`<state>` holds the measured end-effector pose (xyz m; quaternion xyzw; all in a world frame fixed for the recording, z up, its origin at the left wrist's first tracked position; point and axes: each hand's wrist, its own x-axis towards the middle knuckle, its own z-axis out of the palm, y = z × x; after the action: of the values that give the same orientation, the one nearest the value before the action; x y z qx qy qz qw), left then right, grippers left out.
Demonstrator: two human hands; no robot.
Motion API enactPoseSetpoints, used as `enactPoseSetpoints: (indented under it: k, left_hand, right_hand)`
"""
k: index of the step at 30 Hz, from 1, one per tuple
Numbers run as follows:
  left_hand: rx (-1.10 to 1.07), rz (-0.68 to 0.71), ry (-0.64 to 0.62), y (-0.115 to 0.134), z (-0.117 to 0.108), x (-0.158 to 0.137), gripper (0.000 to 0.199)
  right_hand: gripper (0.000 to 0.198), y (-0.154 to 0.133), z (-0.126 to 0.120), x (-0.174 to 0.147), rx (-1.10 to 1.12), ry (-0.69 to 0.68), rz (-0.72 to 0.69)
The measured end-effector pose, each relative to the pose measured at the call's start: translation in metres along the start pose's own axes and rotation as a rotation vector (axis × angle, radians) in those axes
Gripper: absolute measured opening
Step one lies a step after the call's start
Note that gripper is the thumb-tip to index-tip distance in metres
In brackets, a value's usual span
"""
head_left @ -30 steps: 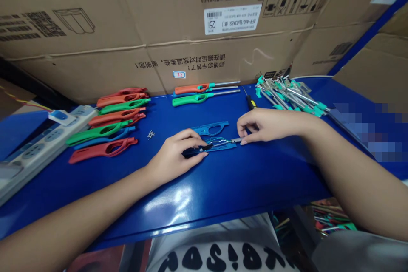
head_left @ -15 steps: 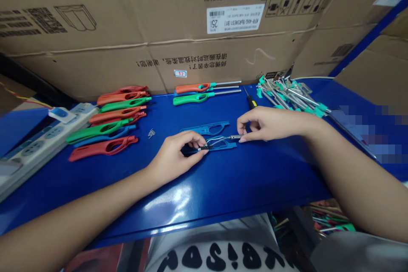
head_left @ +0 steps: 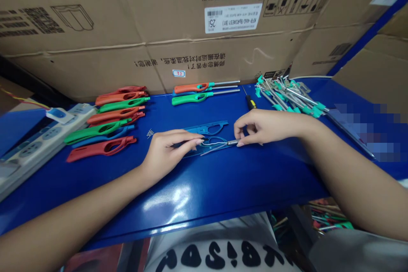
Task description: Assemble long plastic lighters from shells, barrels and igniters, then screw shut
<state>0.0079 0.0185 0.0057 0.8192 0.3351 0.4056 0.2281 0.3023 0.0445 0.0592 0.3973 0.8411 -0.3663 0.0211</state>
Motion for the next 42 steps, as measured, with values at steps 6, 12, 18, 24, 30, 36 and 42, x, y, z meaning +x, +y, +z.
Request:
enactPoseSetpoints:
  k: [6, 12, 18, 24, 30, 36, 42]
  left_hand:
    - [0.053, 0.054, -0.074, -0.011, 0.000, 0.002, 0.017]
    - [0.064, 0.075, -0.125, -0.013, 0.002, 0.004, 0.017]
    - [0.074, 0.053, -0.107, -0.012, 0.005, 0.004, 0.016]
    - [0.086, 0.092, -0.156, -0.012, 0.002, 0.003, 0.017]
    - [0.180, 0.124, -0.230, -0.004, -0.004, 0.003, 0.021]
    - [0.190, 0.133, -0.212, -0.005, -0.007, 0.004, 0.021]
    - [0.116, 0.004, -0.155, -0.002, -0.005, 0.004, 0.015]
  right_hand:
    - [0.020, 0.001, 0.001, 0.001, -0.024, 0.005, 0.028]
    - [0.019, 0.005, 0.002, 0.003, -0.121, 0.045, -0.022]
    - [0.016, 0.003, 0.003, 0.003, -0.125, 0.038, -0.012]
    - [0.011, -0.005, 0.006, 0.004, -0.140, 0.055, 0.078]
    - [0.012, -0.005, 0.006, 0.005, -0.093, 0.028, 0.130]
    - [0.014, -0.004, 0.006, 0.005, -0.088, 0.022, 0.128]
    - [0.013, -0.004, 0.006, 0.005, -0.129, 0.031, 0.110]
